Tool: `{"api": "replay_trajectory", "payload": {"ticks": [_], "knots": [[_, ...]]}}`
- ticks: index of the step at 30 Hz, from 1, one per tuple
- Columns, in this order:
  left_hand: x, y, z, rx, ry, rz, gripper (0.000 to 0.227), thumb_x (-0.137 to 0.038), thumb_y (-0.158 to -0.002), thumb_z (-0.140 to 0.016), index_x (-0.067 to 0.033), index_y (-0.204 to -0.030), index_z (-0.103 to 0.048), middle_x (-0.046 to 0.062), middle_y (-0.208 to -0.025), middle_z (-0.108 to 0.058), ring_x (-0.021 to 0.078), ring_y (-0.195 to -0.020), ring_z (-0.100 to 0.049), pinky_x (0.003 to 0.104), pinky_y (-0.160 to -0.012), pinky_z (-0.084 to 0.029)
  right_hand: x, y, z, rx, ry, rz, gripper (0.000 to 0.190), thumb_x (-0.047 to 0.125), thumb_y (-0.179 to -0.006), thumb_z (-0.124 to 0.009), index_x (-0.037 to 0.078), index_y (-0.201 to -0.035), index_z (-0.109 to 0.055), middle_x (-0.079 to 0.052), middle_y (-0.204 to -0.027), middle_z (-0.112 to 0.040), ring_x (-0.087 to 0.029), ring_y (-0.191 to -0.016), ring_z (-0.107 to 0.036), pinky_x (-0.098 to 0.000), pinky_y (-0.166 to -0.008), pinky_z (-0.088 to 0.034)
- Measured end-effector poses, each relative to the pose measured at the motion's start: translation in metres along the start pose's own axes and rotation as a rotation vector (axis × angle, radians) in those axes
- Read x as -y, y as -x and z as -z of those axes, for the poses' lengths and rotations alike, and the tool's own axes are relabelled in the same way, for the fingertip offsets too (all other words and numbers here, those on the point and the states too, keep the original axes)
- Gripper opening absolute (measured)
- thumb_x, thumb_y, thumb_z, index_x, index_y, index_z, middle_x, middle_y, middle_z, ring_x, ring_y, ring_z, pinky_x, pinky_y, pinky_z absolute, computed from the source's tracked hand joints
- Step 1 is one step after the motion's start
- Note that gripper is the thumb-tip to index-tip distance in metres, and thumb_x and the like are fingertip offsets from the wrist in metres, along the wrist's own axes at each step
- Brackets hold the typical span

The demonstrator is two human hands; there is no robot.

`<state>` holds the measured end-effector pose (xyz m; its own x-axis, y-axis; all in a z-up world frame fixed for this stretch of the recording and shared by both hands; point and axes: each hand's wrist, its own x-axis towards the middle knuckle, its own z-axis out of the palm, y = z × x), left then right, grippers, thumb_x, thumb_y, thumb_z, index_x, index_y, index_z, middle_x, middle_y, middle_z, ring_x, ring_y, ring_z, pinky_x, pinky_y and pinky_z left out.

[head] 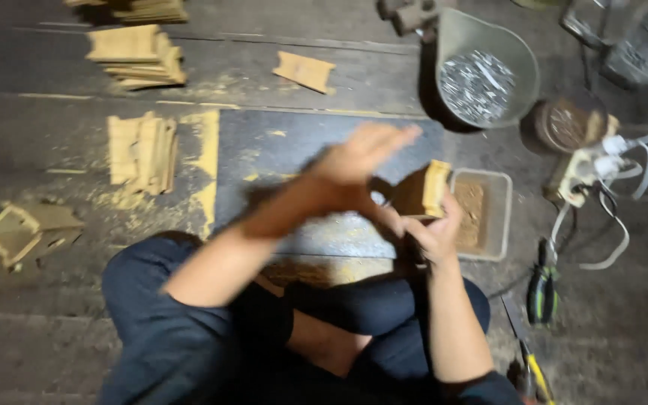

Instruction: Assembling small wooden structures by fitting pre-cut pieces together and securing them with a hammer and nails.

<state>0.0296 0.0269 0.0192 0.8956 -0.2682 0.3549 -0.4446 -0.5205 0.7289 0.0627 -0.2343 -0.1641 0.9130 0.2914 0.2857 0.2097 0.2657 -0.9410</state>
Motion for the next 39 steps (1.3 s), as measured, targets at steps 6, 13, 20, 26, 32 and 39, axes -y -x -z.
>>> {"api": "replay_trajectory", "payload": {"ticks": [6,13,20,26,32,39], "knots": [[0.233,0.057,0.149,-0.178,-0.735,0.209,0.058,0.001,-0.067,-0.069,0.0041,-0.125,-0.069,0.024,-0.119,-0.064,0.0421,-0.107,-0.054,0.049,-0.094,-0.046,0.015,0.004,-0.012,-0.162,-0.018,-0.127,0.053,0.017,-0.069,-0.091,0.007,-0.112,-0.060,-0.004,-0.093,-0.069,-0.011,-0.079,-0.065,-0.0249,-0.070,-0.054],[0.229,0.079,0.262,0.438,-0.891,1.109,0.110,0.005,-0.084,-0.081,-0.0171,-0.167,-0.012,0.003,-0.173,-0.004,0.0365,-0.153,-0.012,0.064,-0.115,-0.039,0.029,-0.010,-0.025,-0.030,0.105,-0.118,0.060,0.020,-0.076,-0.088,0.006,-0.125,-0.058,-0.004,-0.107,-0.067,-0.014,-0.094,-0.066,-0.0276,-0.083,-0.056],[0.310,0.104,0.283,0.329,-1.099,0.757,0.085,-0.035,-0.068,-0.096,-0.0084,-0.141,-0.061,0.022,-0.132,-0.062,0.0435,-0.117,-0.060,0.061,-0.077,-0.062,0.025,-0.014,-0.029,-0.008,0.240,-0.098,0.054,0.025,-0.078,-0.086,0.008,-0.121,-0.058,0.001,-0.101,-0.058,-0.011,-0.087,-0.057,-0.0234,-0.074,-0.047],[0.255,0.079,0.249,-0.020,-0.711,0.453,0.087,-0.026,-0.066,-0.091,0.0008,-0.142,-0.058,0.027,-0.134,-0.053,0.0453,-0.121,-0.050,0.055,-0.096,-0.044,0.002,-0.009,-0.012,-0.043,0.288,-0.062,0.067,0.016,-0.074,-0.089,0.006,-0.132,-0.058,-0.004,-0.114,-0.059,-0.016,-0.100,-0.059,-0.0272,-0.088,-0.050],[0.131,0.035,0.119,-0.239,-0.157,-0.024,0.065,-0.008,-0.068,-0.084,0.0016,-0.129,-0.062,0.021,-0.125,-0.062,0.0328,-0.114,-0.061,0.038,-0.094,-0.053,0.017,-0.014,-0.030,-0.030,0.437,-0.042,0.084,0.036,-0.071,-0.090,-0.002,-0.139,-0.055,-0.010,-0.124,-0.061,-0.020,-0.114,-0.058,-0.0352,-0.104,-0.047],[0.070,0.006,0.003,-0.107,0.361,-0.106,0.080,-0.038,-0.069,-0.098,0.0001,-0.131,-0.066,0.019,-0.129,-0.066,0.0361,-0.120,-0.066,0.044,-0.102,-0.054,0.025,-0.019,-0.051,-0.120,-0.052,0.005,0.083,-0.001,-0.062,-0.099,0.001,-0.136,-0.061,-0.010,-0.120,-0.070,-0.016,-0.109,-0.063,-0.0314,-0.093,-0.055]]}}
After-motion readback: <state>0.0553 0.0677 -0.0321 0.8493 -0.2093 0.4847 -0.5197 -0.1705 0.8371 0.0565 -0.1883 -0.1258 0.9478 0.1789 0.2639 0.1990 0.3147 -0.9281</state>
